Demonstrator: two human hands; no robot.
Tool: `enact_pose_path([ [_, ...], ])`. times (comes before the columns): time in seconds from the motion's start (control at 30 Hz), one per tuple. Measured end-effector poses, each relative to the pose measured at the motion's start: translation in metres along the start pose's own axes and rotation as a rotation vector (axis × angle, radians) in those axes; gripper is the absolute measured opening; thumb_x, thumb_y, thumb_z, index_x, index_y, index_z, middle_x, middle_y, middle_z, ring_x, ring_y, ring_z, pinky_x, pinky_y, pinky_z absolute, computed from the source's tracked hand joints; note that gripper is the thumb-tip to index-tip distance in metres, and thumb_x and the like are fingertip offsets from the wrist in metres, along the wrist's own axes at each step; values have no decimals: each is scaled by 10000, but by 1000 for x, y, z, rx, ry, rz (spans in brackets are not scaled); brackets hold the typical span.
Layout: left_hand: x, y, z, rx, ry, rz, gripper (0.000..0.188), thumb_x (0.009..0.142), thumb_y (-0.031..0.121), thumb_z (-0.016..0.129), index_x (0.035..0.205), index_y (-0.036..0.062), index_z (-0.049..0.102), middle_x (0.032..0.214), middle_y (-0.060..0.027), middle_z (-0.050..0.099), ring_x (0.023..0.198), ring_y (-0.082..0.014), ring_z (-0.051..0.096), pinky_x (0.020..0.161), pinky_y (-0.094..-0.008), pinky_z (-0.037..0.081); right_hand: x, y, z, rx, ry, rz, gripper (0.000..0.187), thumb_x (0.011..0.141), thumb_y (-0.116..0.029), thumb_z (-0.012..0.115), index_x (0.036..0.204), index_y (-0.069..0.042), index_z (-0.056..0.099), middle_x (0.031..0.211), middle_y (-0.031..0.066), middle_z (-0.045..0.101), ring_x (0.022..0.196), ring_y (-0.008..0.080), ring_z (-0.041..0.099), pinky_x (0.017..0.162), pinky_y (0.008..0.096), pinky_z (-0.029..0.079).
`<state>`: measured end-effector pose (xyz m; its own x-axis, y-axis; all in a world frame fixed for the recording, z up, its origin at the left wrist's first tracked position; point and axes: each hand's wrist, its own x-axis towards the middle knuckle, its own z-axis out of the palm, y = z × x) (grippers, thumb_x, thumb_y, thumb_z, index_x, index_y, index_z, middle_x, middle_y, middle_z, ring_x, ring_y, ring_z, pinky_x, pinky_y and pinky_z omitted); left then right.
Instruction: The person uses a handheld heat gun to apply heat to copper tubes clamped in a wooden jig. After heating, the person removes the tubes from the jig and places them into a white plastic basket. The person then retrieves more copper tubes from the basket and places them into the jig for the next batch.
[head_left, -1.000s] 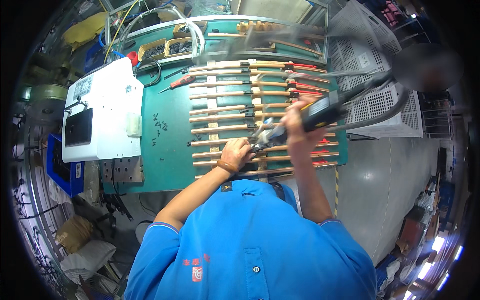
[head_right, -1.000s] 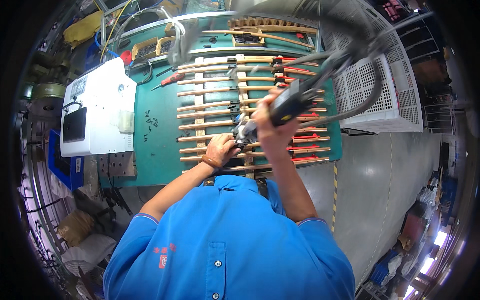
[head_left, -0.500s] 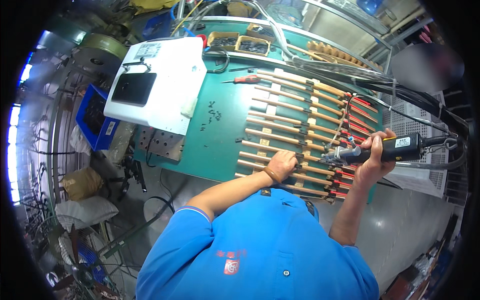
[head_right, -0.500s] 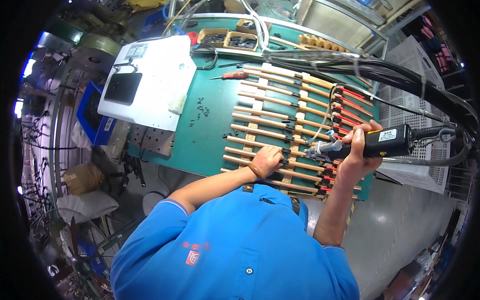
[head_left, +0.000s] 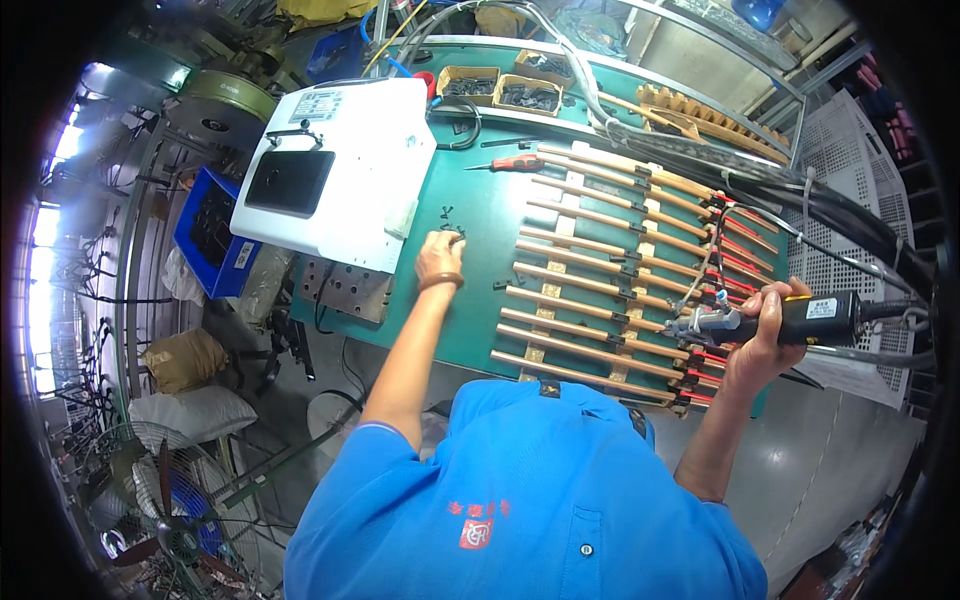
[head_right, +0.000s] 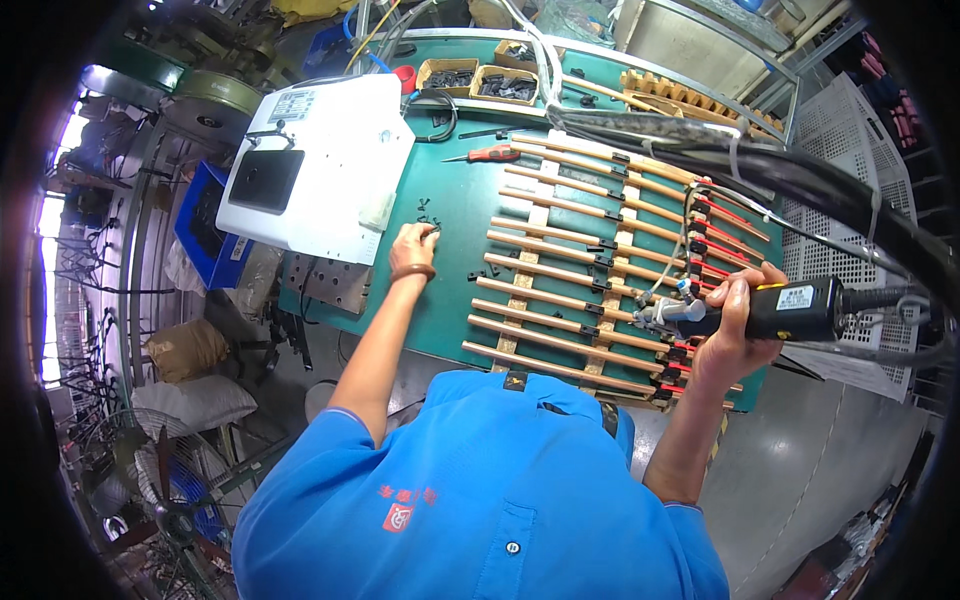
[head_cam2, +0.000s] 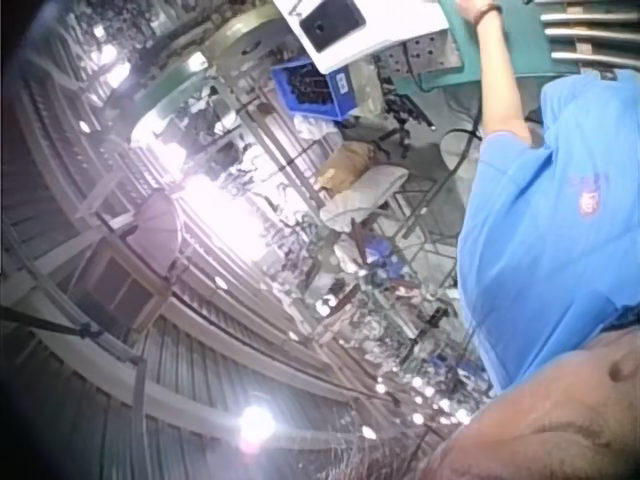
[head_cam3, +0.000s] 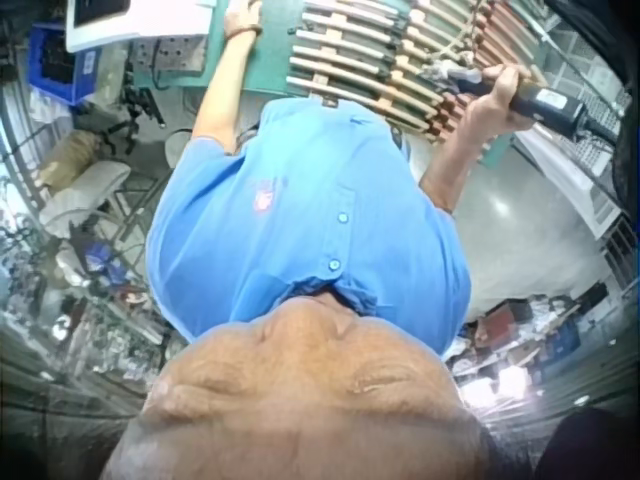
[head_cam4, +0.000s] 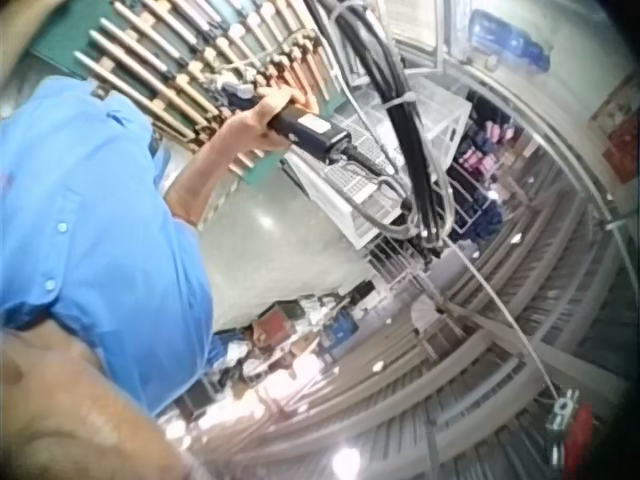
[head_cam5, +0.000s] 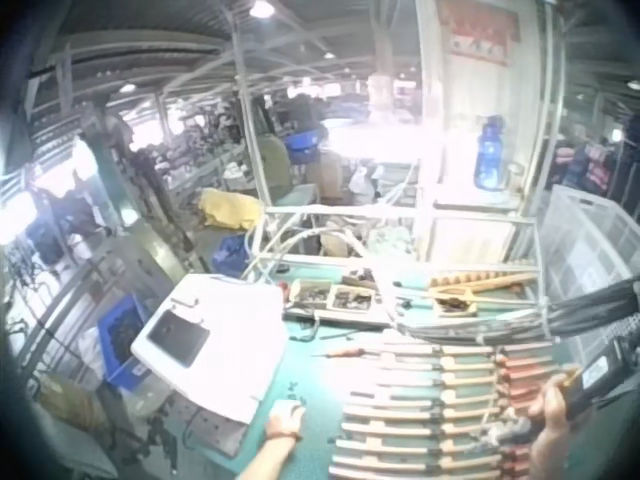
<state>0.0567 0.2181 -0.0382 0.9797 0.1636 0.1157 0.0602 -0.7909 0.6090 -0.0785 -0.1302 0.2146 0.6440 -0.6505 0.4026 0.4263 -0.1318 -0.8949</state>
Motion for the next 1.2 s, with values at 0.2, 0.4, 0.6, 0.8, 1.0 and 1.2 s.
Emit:
enact_pose_path([
  [0.2, 29, 1, 17, 450, -274, 90, 139, 756, 266, 707, 840, 163, 667, 929, -84, 618, 883, -277, 623, 743, -403, 513, -2, 2, 1, -15, 16, 14, 303, 817, 48, 552, 1115, 25, 506, 839, 76, 553, 636, 114, 511, 597, 247, 468],
  [0.4, 29, 1, 15, 793, -321, 473, 122, 814, 113, 528, 806, 99, 649, 832, -106, 662, 803, -254, 667, 667, -375, 545, -1, 2, 3, 59, 13, 38, 341, 795, 57, 575, 1121, 35, 479, 812, 51, 555, 634, 107, 532, 618, 245, 471],
  [0.6, 33, -9, 17, 645, -282, 414, 85, 825, 160, 561, 804, 114, 630, 841, -100, 624, 769, -301, 642, 651, -406, 527, 0, -2, 3, 37, 4, 18, 304, 808, 84, 538, 1104, 27, 492, 783, 52, 560, 614, 98, 535, 619, 241, 469],
  [0.8, 29, -41, -3, 290, -4, 321, 101, 792, 195, 661, 882, 150, 673, 883, -58, 640, 721, -223, 631, 650, -359, 513, -7, -4, -1, 34, -26, 22, 294, 810, 85, 537, 1095, 30, 487, 776, 55, 561, 612, 98, 536, 625, 238, 468],
  [1.0, -49, 74, -35, -946, -797, -302, 299, 831, 131, 671, 1114, 58, 609, 892, 3, 630, 701, -85, 569, 631, -220, 488, -7, -7, 1, 64, -51, 32, 297, 807, 82, 545, 1092, 28, 483, 785, 59, 558, 618, 100, 536, 624, 245, 470],
  [1.2, -133, 143, 24, -1312, -1257, -890, 226, 879, 79, 606, 1099, 32, 585, 986, -81, 647, 864, -179, 654, 694, -276, 576, -17, -12, 4, 141, -64, 97, 321, 800, 86, 545, 1104, -4, 493, 805, 62, 555, 617, 99, 530, 598, 254, 477],
])
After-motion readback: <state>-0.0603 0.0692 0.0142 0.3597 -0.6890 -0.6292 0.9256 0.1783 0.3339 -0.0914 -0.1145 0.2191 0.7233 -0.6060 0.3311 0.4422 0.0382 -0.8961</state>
